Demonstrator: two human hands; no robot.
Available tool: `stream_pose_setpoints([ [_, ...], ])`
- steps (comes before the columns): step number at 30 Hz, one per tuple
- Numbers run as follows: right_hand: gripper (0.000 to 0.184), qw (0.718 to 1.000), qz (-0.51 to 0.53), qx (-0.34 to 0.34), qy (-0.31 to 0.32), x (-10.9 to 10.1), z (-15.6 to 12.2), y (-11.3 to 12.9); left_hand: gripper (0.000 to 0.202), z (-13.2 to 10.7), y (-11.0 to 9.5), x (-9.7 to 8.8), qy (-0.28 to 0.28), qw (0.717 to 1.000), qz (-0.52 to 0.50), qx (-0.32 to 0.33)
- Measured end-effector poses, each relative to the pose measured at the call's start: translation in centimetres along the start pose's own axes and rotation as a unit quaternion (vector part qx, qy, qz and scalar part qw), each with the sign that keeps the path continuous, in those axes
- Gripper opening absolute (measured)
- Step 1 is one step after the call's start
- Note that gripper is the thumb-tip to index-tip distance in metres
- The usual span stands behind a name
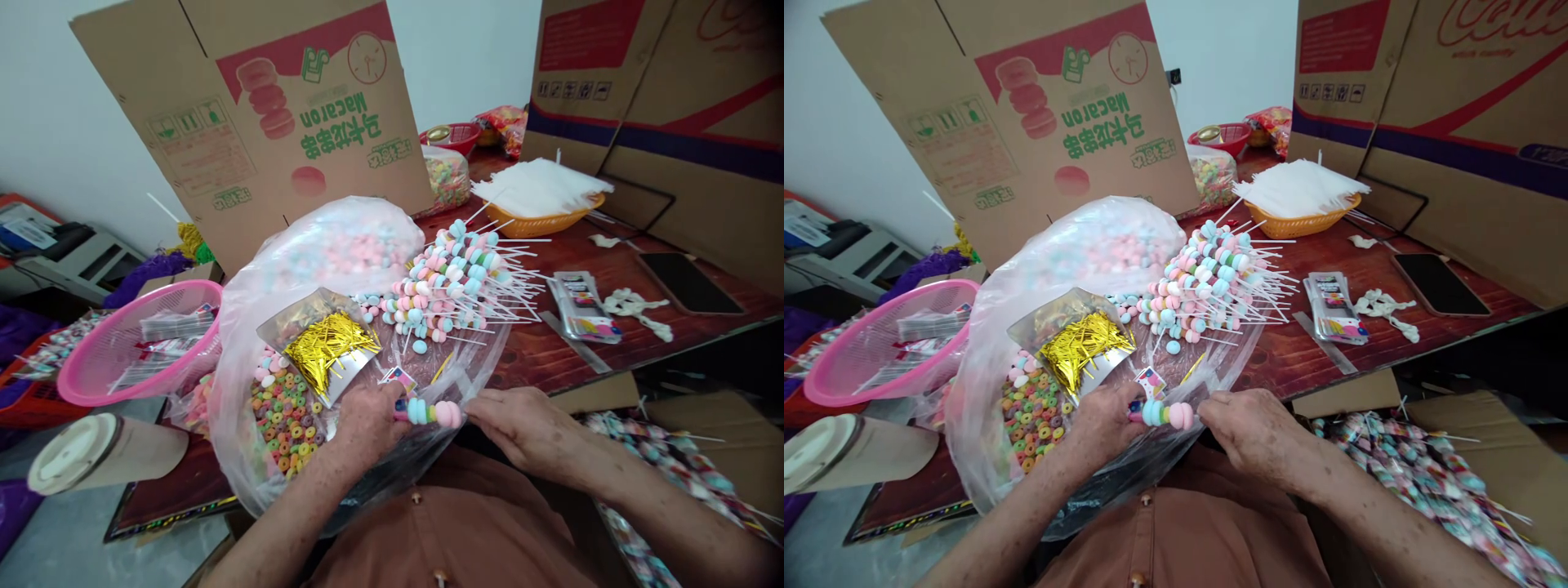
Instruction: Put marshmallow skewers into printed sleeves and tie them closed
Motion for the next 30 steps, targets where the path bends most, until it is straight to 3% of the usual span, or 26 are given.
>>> stream_pose_setpoints([
  [5, 0.015, 0.997, -0.039, 0.014, -0.064, 0.1, 0.9, 0.4, 0.056, 0.1, -2.1, 2.4, 0.078, 0.988, -0.129, 0.032],
  [8, 0.016, 0.998, -0.040, -0.025, -0.033, 1.2, 1.6, 1.0, 0.088, 0.3, -2.5, 1.8, 0.081, 0.978, -0.183, 0.059],
  [11, 0.017, 1.000, -0.010, -0.018, -0.014, 1.6, 1.5, -0.1, 0.103, 0.0, -1.2, 1.2, 0.112, 0.973, -0.186, 0.071],
  [13, 0.017, 0.999, 0.018, -0.010, -0.033, 1.0, 1.0, -1.0, 0.089, -0.5, 0.2, 1.2, 0.146, 0.973, -0.168, 0.067],
  [17, 0.018, 0.997, 0.050, -0.038, -0.034, 0.6, 0.5, -0.5, 0.035, -1.3, 1.9, 1.9, 0.194, 0.970, -0.141, 0.038],
  [20, 0.018, 0.998, 0.044, -0.046, -0.011, 1.0, 1.0, 0.6, 0.033, -1.2, 0.9, 2.7, 0.209, 0.962, -0.176, 0.027],
  [24, 0.015, 0.999, 0.028, -0.039, 0.003, 1.2, 2.2, 1.3, 0.038, -1.5, -1.1, 4.6, 0.264, 0.921, -0.287, 0.016],
  [30, 0.019, 0.997, 0.027, -0.061, -0.038, -0.8, 2.4, 0.6, 0.039, -1.8, -0.7, 5.0, 0.248, 0.884, -0.397, -0.009],
])
Point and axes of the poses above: each hand's wrist, its own z-axis towards the middle knuckle, its own x-axis out of the palm, y = z × x, the point moved 10 cm from there along z, towards the middle knuckle, and after that the axes turned 5 degrees about z, right-handed, at the moved point
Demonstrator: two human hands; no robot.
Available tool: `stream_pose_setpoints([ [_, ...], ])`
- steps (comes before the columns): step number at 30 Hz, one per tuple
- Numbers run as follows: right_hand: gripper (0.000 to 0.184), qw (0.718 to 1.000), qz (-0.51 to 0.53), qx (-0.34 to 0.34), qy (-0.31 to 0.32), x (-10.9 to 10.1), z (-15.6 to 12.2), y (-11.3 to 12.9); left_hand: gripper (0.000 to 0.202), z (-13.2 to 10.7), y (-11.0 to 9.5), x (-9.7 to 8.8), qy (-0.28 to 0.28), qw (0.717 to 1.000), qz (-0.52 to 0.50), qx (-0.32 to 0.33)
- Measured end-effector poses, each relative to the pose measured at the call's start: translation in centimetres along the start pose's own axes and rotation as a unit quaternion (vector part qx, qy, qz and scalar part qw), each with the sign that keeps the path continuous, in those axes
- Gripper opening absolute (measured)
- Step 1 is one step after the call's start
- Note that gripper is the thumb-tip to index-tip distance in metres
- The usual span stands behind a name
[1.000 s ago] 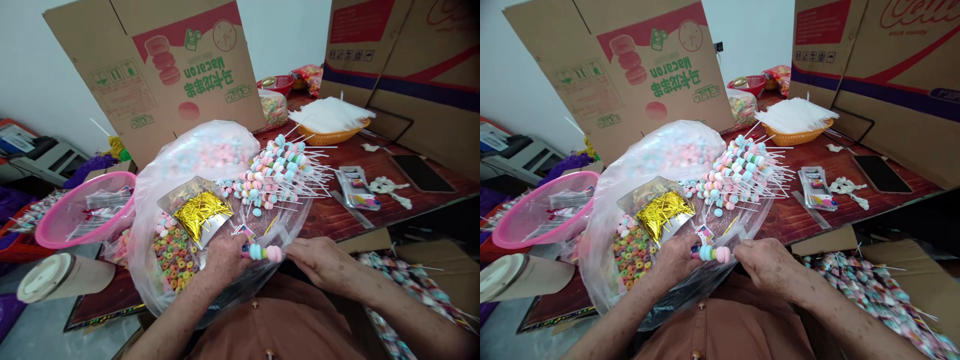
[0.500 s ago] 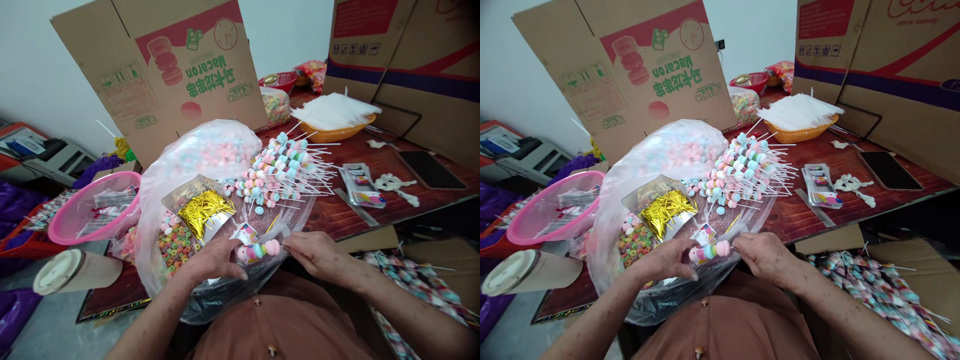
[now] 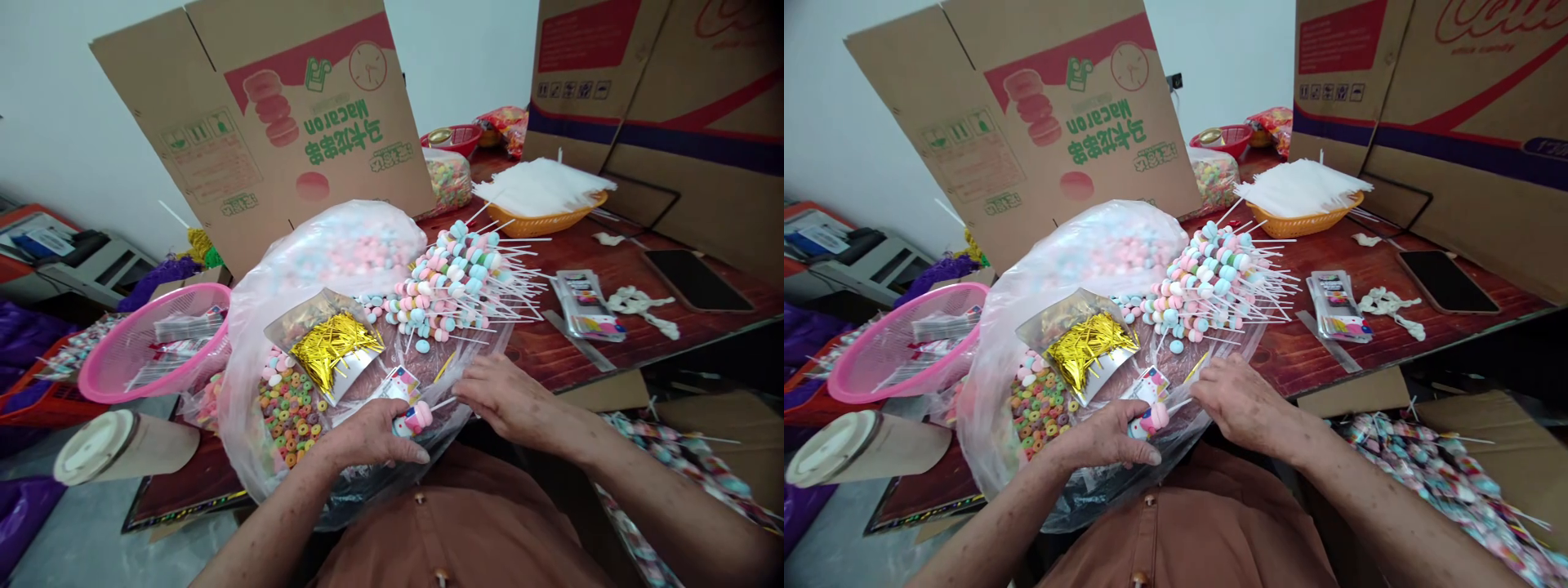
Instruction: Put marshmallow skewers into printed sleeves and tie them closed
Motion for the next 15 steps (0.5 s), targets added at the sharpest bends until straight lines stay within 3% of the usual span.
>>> stream_pose_setpoints([
  [5, 0.018, 0.999, 0.027, -0.028, 0.027, 1.6, 1.1, 2.0, 0.030, 1.0, -0.3, 1.2, 0.013, 0.999, 0.034, -0.022],
  [7, 0.018, 0.998, 0.044, -0.028, 0.047, 2.6, 1.7, 2.3, 0.031, 1.3, -1.4, 1.4, 0.010, 0.999, 0.033, 0.001],
  [10, 0.023, 0.996, 0.081, -0.014, 0.044, 2.6, 1.9, 1.3, 0.059, 0.3, -3.0, -1.1, -0.072, 0.993, 0.068, 0.062],
  [12, 0.027, 0.994, 0.105, 0.007, 0.026, 1.7, 1.5, 0.0, 0.076, -1.1, -2.5, -3.0, -0.125, 0.978, 0.162, 0.046],
  [15, 0.029, 0.991, 0.132, 0.021, 0.014, 0.6, 0.8, -1.3, 0.051, -2.4, -0.4, -3.6, -0.102, 0.963, 0.250, -0.009],
])
Point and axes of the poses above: each hand's wrist, its own z-axis towards the middle knuckle, its own x-axis out of the palm, y = z × x, the point moved 10 cm from there along z, towards the middle knuckle, and after that the axes turned 5 degrees about z, right-handed, at the moved point
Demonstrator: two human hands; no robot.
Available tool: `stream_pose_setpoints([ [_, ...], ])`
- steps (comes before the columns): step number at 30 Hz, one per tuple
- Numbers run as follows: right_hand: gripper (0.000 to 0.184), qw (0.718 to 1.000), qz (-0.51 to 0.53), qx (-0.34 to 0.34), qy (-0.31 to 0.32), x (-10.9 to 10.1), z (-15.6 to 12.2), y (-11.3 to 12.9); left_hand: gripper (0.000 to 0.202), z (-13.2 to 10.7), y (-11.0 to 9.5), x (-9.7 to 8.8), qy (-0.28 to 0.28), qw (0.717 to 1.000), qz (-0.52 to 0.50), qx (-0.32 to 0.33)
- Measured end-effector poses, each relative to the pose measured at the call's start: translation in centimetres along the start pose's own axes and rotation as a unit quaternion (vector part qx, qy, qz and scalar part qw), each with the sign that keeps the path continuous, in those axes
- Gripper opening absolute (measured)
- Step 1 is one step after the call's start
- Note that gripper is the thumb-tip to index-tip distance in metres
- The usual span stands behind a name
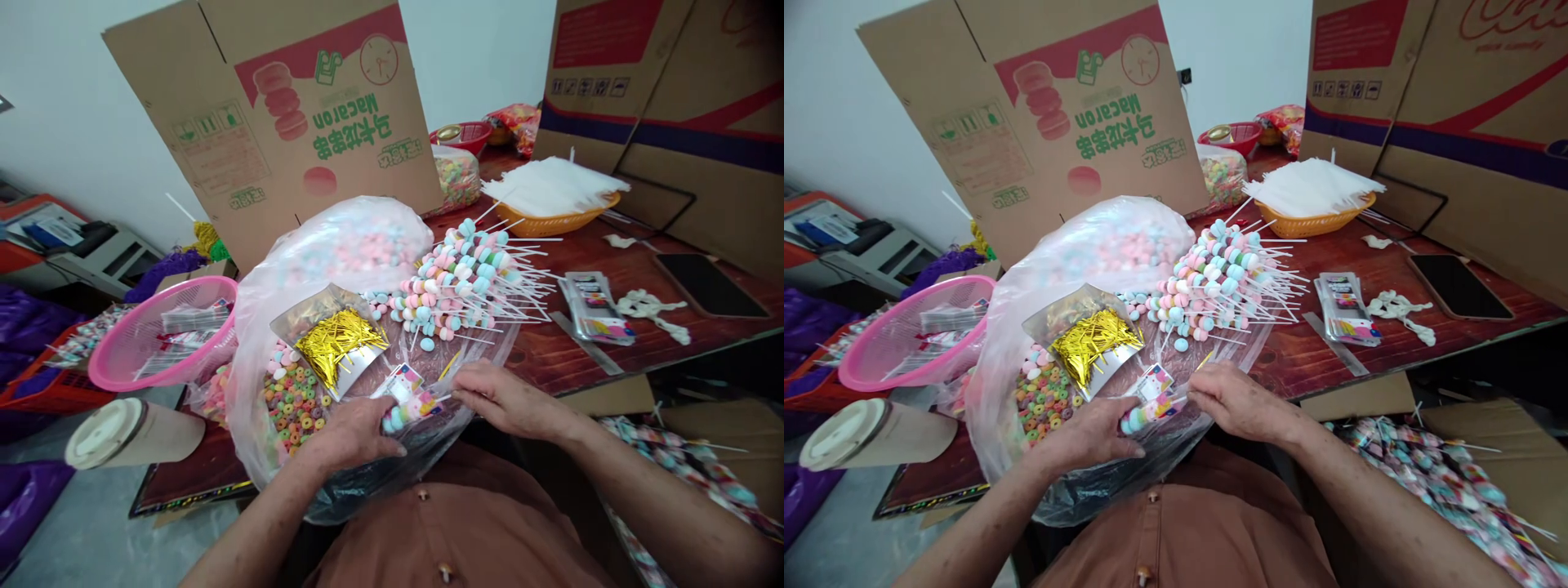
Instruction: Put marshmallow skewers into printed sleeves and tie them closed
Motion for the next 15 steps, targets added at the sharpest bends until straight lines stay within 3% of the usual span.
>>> stream_pose_setpoints([
  [2, 0.028, 1.000, 0.004, -0.006, 0.005, -0.1, -0.2, 0.2, 0.038, -0.2, 0.1, 0.8, 0.020, 0.999, -0.038, 0.017],
  [6, 0.024, 1.000, -0.012, -0.017, 0.013, 1.2, 0.5, 1.3, 0.035, 0.9, -1.2, 2.2, 0.016, 0.988, -0.141, 0.062],
  [10, 0.022, 1.000, -0.010, -0.008, 0.004, 1.9, 1.2, 1.4, 0.038, 1.2, -1.8, 3.4, 0.052, 0.963, -0.262, 0.039],
  [15, 0.029, 0.998, 0.059, -0.013, 0.010, 1.4, 1.1, 1.1, 0.044, -0.9, -2.1, 3.5, 0.125, 0.919, -0.374, 0.015],
])
Point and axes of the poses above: each hand's wrist, its own z-axis towards the middle knuckle, its own x-axis out of the palm, y = z × x, the point moved 10 cm from there along z, towards the middle knuckle, and after that the axes turned 5 degrees about z, right-handed, at the moved point
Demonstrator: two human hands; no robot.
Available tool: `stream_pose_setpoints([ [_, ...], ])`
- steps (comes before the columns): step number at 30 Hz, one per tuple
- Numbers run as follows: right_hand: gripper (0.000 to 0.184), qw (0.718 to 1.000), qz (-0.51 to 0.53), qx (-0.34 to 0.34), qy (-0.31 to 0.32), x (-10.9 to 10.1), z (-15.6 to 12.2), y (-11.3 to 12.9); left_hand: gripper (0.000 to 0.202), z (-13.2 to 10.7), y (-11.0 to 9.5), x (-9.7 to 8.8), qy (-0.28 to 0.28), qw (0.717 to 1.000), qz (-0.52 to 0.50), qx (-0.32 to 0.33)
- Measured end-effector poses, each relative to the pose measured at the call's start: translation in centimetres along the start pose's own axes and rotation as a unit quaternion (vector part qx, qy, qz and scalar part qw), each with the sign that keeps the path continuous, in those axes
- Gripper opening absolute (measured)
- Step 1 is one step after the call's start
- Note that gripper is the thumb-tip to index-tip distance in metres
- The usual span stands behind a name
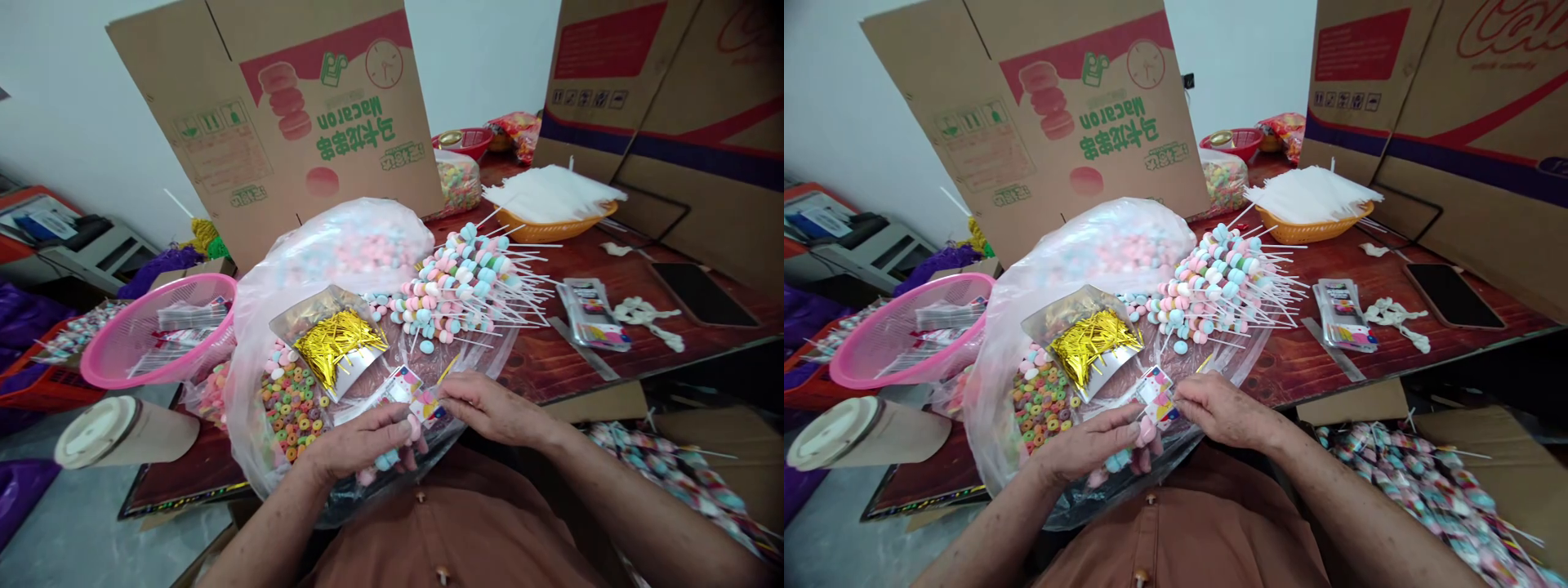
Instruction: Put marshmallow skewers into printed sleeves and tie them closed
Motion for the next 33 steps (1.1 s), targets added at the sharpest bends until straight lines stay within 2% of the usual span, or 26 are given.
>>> stream_pose_setpoints([
  [4, 0.032, 1.000, -0.014, -0.004, -0.013, 0.4, 0.6, 0.3, 0.040, -0.2, 0.9, 0.4, 0.000, 0.998, -0.067, -0.011],
  [7, 0.026, 1.000, 0.000, -0.011, -0.023, 1.3, 1.4, 0.5, 0.040, 0.6, 1.8, 0.0, -0.054, 0.992, -0.117, 0.005],
  [9, 0.019, 0.995, 0.061, 0.014, -0.077, 1.1, 1.6, -0.3, 0.041, 1.0, 2.2, -0.8, -0.115, 0.984, -0.135, 0.023],
  [10, 0.018, 0.987, 0.107, 0.041, -0.116, 0.8, 1.5, -1.1, 0.042, 1.0, 2.3, -1.4, -0.149, 0.978, -0.140, 0.032],
  [12, 0.030, 0.958, 0.214, 0.107, -0.158, 1.5, 1.1, -2.9, 0.042, 0.9, 2.4, -2.5, -0.210, 0.968, -0.131, 0.045],
  [14, 0.036, 0.929, 0.312, 0.158, -0.124, 4.0, 1.0, -3.7, 0.042, 0.7, 2.2, -3.2, -0.262, 0.960, -0.073, 0.061],
  [16, 0.033, 0.896, 0.387, 0.197, -0.088, 6.8, 0.9, -3.8, 0.043, 0.6, 2.1, -3.5, -0.296, 0.953, 0.003, 0.069],
  [18, 0.035, 0.871, 0.428, 0.222, -0.095, 8.2, 0.8, -3.9, 0.042, 0.5, 2.4, -3.2, -0.301, 0.951, 0.030, 0.069],
  [20, 0.034, 0.863, 0.435, 0.233, -0.112, 8.7, 0.7, -3.9, 0.039, 0.7, 2.6, -2.3, -0.247, 0.966, 0.010, 0.074],
  [22, 0.030, 0.877, 0.403, 0.237, -0.113, 8.5, 0.7, -3.9, 0.034, 0.7, 2.2, -1.2, -0.171, 0.982, 0.014, 0.084],
  [23, 0.028, 0.894, 0.365, 0.232, -0.116, 8.0, 0.8, -3.7, 0.032, 0.5, 1.9, -0.8, -0.142, 0.985, 0.036, 0.087],
  [26, 0.022, 0.970, 0.141, 0.151, -0.126, 5.4, 1.7, -1.5, 0.024, -0.1, 0.8, -0.9, -0.110, 0.984, 0.110, 0.089],
  [27, 0.021, 0.984, 0.046, 0.112, -0.132, 4.5, 2.1, -0.4, 0.022, -0.2, 0.6, -1.2, -0.111, 0.983, 0.115, 0.090],
  [29, 0.022, 0.979, -0.120, 0.048, -0.160, 2.9, 2.5, 1.8, 0.019, -0.3, 0.6, -1.6, -0.115, 0.988, 0.067, 0.077],
  [31, 0.021, 0.955, -0.226, -0.015, -0.194, 1.8, 2.6, 3.8, 0.019, -0.2, 1.3, -1.8, -0.123, 0.991, -0.027, 0.047],
  [33, 0.025, 0.940, -0.280, -0.109, -0.160, 2.5, 2.7, 5.6, 0.022, -0.1, 1.9, -1.8, -0.127, 0.985, -0.109, 0.031],
])
Point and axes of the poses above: each hand's wrist, its own z-axis towards the middle knuckle, its own x-axis out of the palm, y = z × x, the point moved 10 cm from there along z, towards the middle knuckle, and after that the axes turned 5 degrees about z, right-handed, at the moved point
